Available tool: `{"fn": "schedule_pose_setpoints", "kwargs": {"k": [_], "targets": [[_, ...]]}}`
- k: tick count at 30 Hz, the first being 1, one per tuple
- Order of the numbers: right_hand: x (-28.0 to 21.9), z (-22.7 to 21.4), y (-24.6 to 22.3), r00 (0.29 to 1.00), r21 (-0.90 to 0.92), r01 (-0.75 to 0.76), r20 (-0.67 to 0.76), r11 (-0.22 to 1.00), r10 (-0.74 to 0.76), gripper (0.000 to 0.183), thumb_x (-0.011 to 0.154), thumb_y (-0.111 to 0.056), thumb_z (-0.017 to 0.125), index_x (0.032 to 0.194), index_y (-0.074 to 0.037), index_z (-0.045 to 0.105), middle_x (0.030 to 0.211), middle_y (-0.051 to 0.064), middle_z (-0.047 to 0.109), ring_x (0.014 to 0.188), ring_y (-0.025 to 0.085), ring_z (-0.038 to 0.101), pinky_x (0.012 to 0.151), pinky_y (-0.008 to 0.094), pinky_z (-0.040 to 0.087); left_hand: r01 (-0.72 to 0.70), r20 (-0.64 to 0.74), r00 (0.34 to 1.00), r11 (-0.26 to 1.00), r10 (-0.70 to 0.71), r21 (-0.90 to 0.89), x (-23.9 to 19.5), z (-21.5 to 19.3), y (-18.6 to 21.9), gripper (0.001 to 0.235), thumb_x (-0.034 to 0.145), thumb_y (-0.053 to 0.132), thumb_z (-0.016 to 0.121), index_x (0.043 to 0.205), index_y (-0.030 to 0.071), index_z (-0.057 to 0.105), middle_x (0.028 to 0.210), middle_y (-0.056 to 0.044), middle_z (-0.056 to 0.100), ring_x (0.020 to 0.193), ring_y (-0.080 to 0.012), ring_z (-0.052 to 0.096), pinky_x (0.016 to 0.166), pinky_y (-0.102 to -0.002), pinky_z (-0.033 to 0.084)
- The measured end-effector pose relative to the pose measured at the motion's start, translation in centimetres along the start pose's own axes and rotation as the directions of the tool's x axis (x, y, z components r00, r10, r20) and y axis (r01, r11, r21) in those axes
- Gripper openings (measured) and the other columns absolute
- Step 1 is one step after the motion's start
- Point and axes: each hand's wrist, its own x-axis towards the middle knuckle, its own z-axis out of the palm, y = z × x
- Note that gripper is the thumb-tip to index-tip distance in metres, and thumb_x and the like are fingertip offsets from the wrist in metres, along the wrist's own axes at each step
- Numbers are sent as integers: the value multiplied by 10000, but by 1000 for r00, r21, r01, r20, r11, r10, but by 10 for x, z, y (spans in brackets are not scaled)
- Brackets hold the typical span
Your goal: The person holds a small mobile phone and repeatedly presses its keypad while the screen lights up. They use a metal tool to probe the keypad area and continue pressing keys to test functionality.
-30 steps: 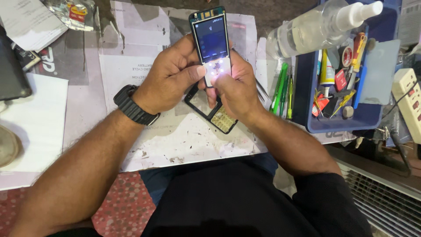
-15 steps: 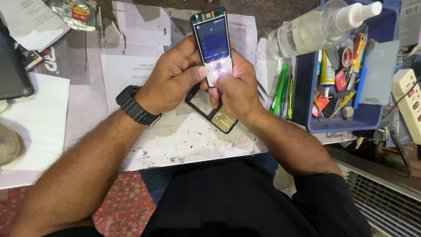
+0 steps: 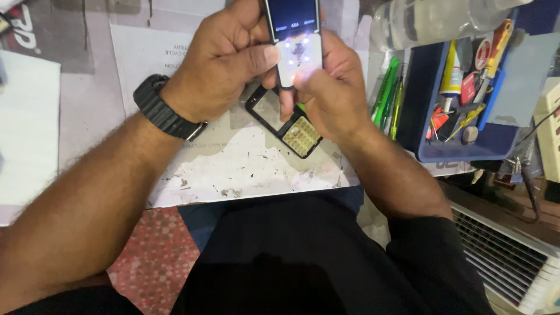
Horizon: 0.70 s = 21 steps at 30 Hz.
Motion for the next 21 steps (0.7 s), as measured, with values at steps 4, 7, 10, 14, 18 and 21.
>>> {"fn": "schedule_pose_setpoints", "kwargs": {"k": [4,7,10,14,18,21], "targets": [[-4,2,-3,999,-40,35,26,999,-34,301,1037,16,523,1332,80,527,1056,229,686,754,240,682,636,332,608,-51,-8,999,983,53,177,0,-4,0,341,1167,111,555,1458,-51,481,1071,-166,718,779,-173,690,707,-262,578],[-7,5,-2,998,-100,67,25,993,-64,290,1048,24,533,1330,88,518,1066,225,678,755,238,685,661,330,613,-57,36,998,987,52,153,0,-6,4,362,1159,120,532,1474,-44,462,1102,-162,723,810,-183,752,721,-281,646],[-9,5,-2,997,-115,70,23,991,-68,290,1049,20,533,1330,92,517,1066,226,683,731,235,689,662,317,601,-55,58,997,992,49,109,0,-4,7,350,1164,120,524,1461,-48,445,1134,-164,727,819,-194,788,729,-276,679],[-9,4,-3,997,-119,75,40,990,-71,281,1052,8,517,1318,98,523,1057,234,667,727,249,692,659,334,614,-65,78,995,996,60,54,2,-1,10,340,1160,106,518,1450,-47,429,1156,-170,717,817,-202,785,727,-287,653],[-7,0,-4,997,-33,34,67,999,-32,339,1021,-27,464,1336,91,510,1082,274,691,745,264,713,678,350,636,-43,47,998,998,40,54,2,0,10,339,1150,101,514,1448,-46,442,1150,-171,724,793,-197,788,697,-277,649],[-8,-2,-5,997,-22,22,76,1000,-20,358,1003,-30,446,1335,89,508,1100,280,687,758,269,720,692,360,645,-12,-3,1000,992,12,123,2,-1,9,365,1123,101,513,1452,-47,464,1116,-171,734,736,-188,777,640,-257,639]]}}
